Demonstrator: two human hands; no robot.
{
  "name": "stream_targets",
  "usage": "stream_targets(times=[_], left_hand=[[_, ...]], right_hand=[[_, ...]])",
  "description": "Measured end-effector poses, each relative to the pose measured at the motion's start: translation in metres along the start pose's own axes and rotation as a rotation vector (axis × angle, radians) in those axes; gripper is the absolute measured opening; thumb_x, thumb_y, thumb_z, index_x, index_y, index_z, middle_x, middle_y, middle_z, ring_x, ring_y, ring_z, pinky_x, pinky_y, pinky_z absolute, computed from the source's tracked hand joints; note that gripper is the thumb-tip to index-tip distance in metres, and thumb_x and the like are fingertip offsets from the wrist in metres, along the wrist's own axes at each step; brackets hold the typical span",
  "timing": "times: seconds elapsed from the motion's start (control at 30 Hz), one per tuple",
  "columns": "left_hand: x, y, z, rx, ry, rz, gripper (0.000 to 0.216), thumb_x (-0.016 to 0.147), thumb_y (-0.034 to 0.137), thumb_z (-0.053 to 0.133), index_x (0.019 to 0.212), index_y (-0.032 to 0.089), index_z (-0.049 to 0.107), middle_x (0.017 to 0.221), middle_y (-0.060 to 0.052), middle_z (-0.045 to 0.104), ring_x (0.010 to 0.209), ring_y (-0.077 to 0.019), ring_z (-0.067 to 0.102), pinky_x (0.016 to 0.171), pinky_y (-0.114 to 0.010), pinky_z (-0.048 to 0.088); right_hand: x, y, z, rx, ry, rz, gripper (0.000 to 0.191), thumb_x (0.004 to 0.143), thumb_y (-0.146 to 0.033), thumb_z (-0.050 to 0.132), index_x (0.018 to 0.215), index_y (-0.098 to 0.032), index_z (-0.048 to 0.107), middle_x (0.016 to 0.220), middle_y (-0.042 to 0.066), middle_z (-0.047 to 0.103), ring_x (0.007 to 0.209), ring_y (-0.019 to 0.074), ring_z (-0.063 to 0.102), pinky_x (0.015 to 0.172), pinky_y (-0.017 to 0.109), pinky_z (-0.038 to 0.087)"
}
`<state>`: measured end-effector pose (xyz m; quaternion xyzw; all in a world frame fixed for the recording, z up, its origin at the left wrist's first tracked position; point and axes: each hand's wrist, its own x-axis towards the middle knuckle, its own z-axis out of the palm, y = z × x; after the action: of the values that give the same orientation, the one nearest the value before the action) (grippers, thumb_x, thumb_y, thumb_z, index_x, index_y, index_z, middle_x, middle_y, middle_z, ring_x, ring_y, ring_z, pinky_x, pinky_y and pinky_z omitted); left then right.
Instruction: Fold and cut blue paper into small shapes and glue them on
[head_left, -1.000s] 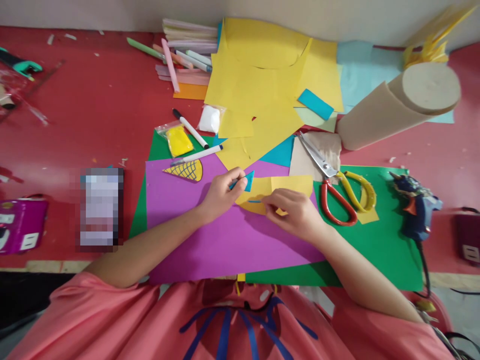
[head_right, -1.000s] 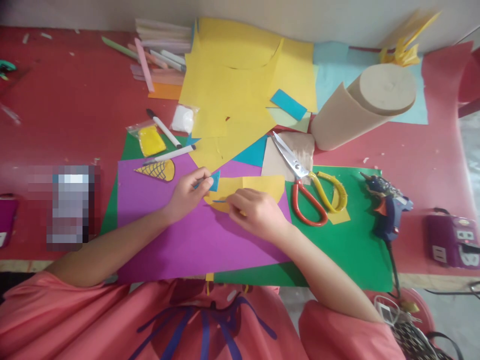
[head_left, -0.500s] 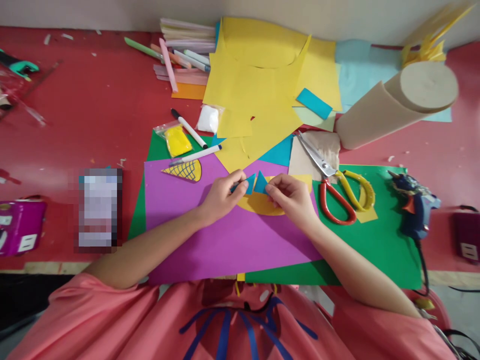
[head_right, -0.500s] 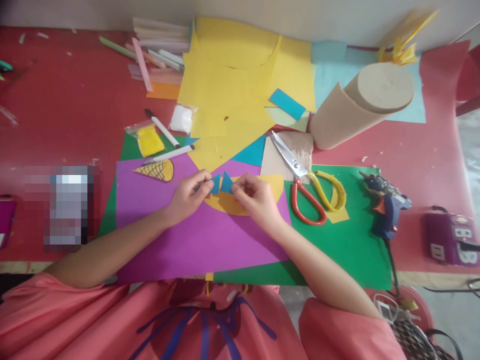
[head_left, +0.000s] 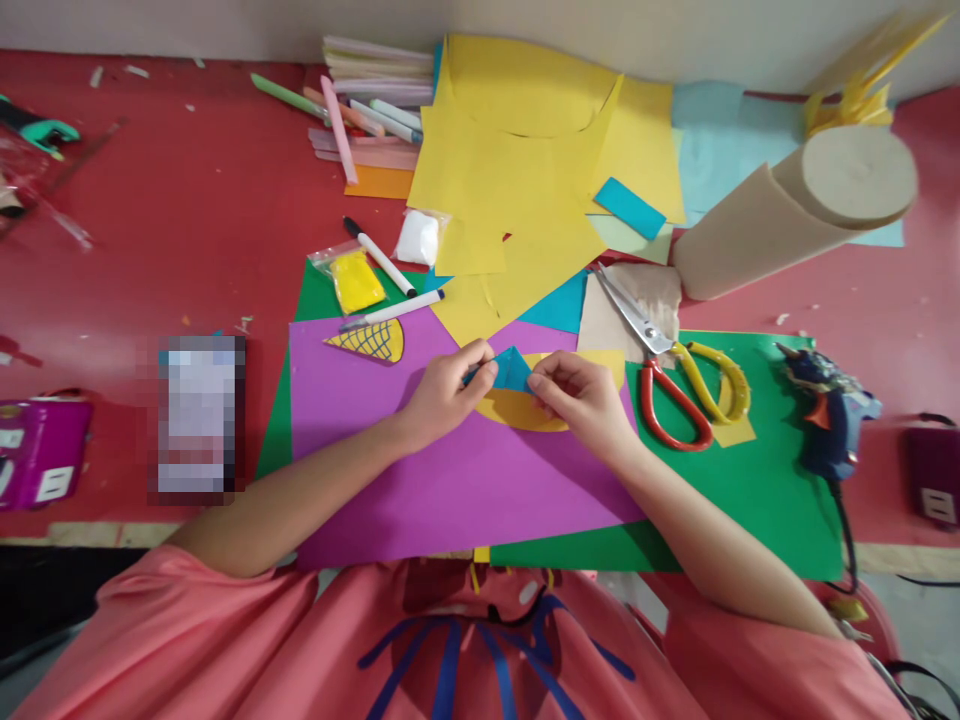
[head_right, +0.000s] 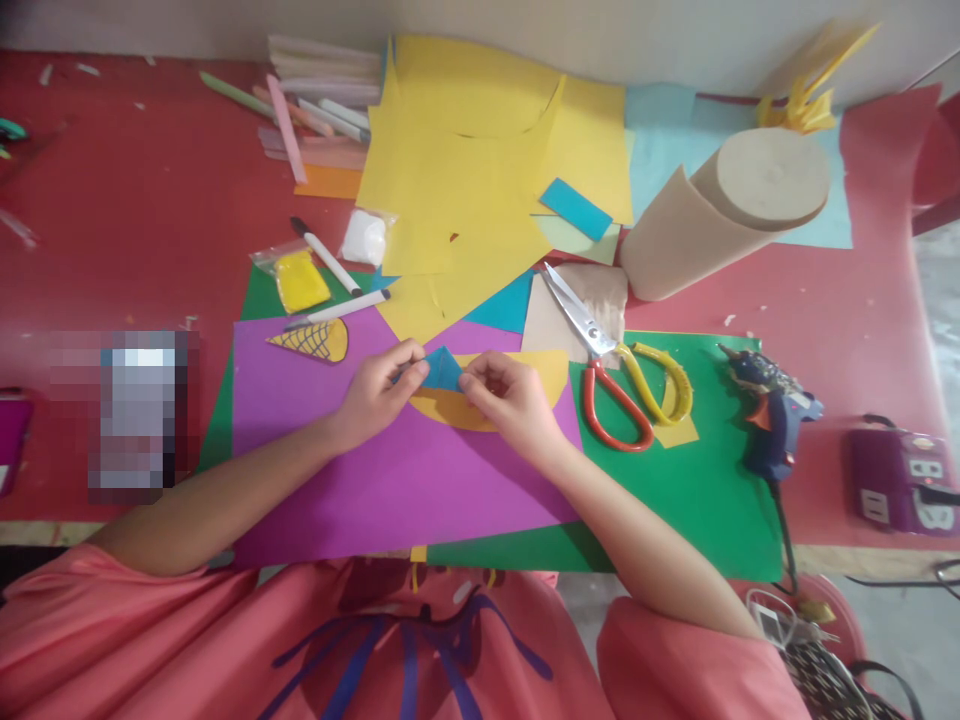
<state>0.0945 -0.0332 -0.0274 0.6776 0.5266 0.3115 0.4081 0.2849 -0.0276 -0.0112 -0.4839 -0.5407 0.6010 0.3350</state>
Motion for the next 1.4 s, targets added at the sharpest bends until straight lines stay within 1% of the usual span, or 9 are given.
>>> stream_targets(times=[0.33,0.53,0.63,0.73,0.8,0.93,1.13,1.27,1.4], left_hand=[[-0.0012,0.0013,-0.0006,0.005,-0.022,0.025,0.021,0.091,0.031,0.043,0.073,0.021,0.041,0.056,0.008,0.034,0.047,-0.0073,0.034,0.047,-0.021,0.027],[-0.0045,-0.0018,-0.0029,-0.121,-0.097,0.128,0.036,0.096,0.038,0.026,0.077,0.02,0.05,0.056,0.005,0.042,0.049,-0.0096,0.04,0.049,-0.023,0.032],[-0.0027,-0.001,-0.0014,-0.084,-0.049,0.083,0.029,0.092,0.035,0.039,0.068,0.02,0.043,0.054,0.006,0.04,0.048,-0.0079,0.038,0.048,-0.021,0.031],[-0.0008,0.0009,0.0,-0.104,-0.025,0.028,0.019,0.087,0.031,0.048,0.073,0.02,0.046,0.057,0.006,0.044,0.049,-0.0073,0.042,0.047,-0.019,0.034],[-0.0002,0.0011,-0.0001,-0.133,-0.045,0.019,0.014,0.087,0.032,0.049,0.08,0.02,0.05,0.062,0.005,0.049,0.052,-0.0078,0.046,0.049,-0.018,0.037],[0.0002,-0.0001,-0.0017,-0.146,-0.095,0.029,0.017,0.088,0.037,0.05,0.087,0.02,0.052,0.068,0.003,0.053,0.061,-0.0097,0.052,0.056,-0.02,0.043],[0.0039,0.0007,-0.0026,-0.199,-0.101,-0.007,0.018,0.084,0.036,0.052,0.077,0.02,0.051,0.066,0.003,0.049,0.062,-0.01,0.048,0.057,-0.021,0.041],[0.0052,0.0007,-0.0017,-0.247,-0.092,-0.027,0.018,0.083,0.035,0.054,0.075,0.019,0.05,0.064,0.004,0.045,0.059,-0.0089,0.044,0.054,-0.02,0.038],[0.0044,-0.0004,-0.0015,-0.25,-0.098,-0.044,0.017,0.083,0.034,0.054,0.075,0.02,0.05,0.064,0.004,0.045,0.058,-0.0089,0.044,0.054,-0.021,0.038]], right_hand=[[-0.0026,0.0022,0.0026,-0.098,0.053,-0.016,0.018,0.08,-0.028,0.058,0.067,-0.019,0.049,0.057,-0.004,0.05,0.05,0.0084,0.045,0.048,0.023,0.034],[-0.005,0.0043,0.0045,-0.192,0.043,-0.065,0.012,0.08,-0.023,0.056,0.07,-0.018,0.052,0.06,-0.004,0.05,0.052,0.0082,0.043,0.049,0.023,0.034],[-0.0064,0.0031,0.0037,-0.212,0.002,-0.103,0.011,0.081,-0.023,0.055,0.072,-0.018,0.053,0.061,-0.003,0.052,0.051,0.0078,0.044,0.048,0.022,0.035],[-0.0078,0.0013,0.0026,-0.219,-0.008,-0.13,0.01,0.082,-0.023,0.054,0.073,-0.018,0.053,0.061,-0.003,0.052,0.051,0.0074,0.044,0.048,0.022,0.035],[-0.0084,0.0006,0.0024,-0.225,-0.006,-0.135,0.01,0.083,-0.023,0.054,0.073,-0.018,0.053,0.061,-0.003,0.052,0.05,0.0074,0.043,0.047,0.021,0.035],[-0.0087,0.0014,0.0029,-0.245,-0.022,-0.154,0.011,0.083,-0.024,0.054,0.074,-0.018,0.054,0.061,-0.003,0.053,0.05,0.0073,0.043,0.047,0.021,0.035],[-0.0073,0.0015,0.0009,-0.268,-0.055,-0.187,0.011,0.086,-0.023,0.053,0.078,-0.017,0.058,0.067,-0.001,0.058,0.053,0.008,0.047,0.05,0.022,0.038],[-0.006,-0.0009,-0.0007,-0.291,-0.085,-0.247,0.022,0.092,-0.028,0.049,0.076,-0.017,0.059,0.072,0.002,0.062,0.062,0.0102,0.053,0.057,0.023,0.041],[-0.007,-0.0011,0.002,-0.302,-0.076,-0.231,0.021,0.089,-0.034,0.057,0.081,-0.016,0.063,0.076,0.003,0.065,0.063,0.0112,0.055,0.057,0.023,0.042]])
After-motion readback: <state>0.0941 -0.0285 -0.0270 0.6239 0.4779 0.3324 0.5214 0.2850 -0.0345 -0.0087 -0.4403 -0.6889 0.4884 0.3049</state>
